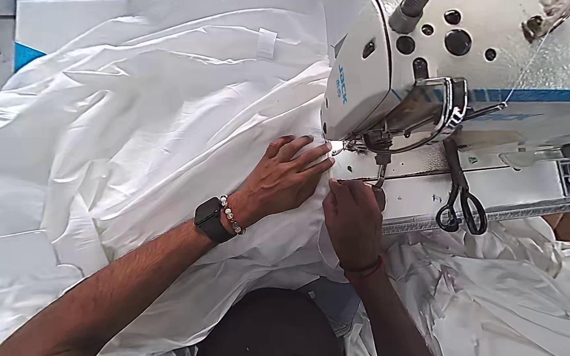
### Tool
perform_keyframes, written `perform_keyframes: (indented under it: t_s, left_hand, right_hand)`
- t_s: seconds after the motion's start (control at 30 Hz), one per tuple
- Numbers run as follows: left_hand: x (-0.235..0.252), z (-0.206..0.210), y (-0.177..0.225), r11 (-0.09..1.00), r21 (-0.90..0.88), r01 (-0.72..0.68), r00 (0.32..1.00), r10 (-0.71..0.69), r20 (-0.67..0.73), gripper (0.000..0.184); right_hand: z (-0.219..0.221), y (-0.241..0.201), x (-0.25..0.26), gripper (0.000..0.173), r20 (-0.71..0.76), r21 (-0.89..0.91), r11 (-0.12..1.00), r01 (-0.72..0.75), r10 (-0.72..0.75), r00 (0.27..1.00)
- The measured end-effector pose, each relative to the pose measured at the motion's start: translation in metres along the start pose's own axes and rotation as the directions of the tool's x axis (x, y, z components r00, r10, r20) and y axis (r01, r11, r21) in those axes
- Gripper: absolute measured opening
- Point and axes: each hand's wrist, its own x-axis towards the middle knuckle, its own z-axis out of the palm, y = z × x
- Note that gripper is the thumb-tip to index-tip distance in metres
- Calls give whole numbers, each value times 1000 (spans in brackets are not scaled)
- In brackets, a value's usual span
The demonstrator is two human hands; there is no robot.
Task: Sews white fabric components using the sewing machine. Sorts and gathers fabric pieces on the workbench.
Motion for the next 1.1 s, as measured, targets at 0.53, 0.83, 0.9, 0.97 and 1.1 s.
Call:
perform_keyframes:
  t_s: [0.53,0.83,0.9,0.97,1.1]
  left_hand:
    - [-22,3,15,994,-78,-72,996,76,47,40]
    - [-22,2,14,996,-55,-69,996,72,53,41]
    - [-20,2,14,996,-60,-71,996,75,56,42]
    - [-22,2,15,995,-72,-73,995,78,66,42]
    - [-20,2,14,992,-84,-89,994,95,61,41]
  right_hand:
    - [-64,33,-127,15,80,208,978,-21,5,997]
    - [-68,39,-132,15,-136,-60,998,25,-33,990]
    - [-81,42,-132,16,43,-198,980,-34,44,998]
    - [-90,37,-127,16,505,-233,972,-6,126,854]
    - [-80,20,-82,25,462,140,984,-109,33,886]
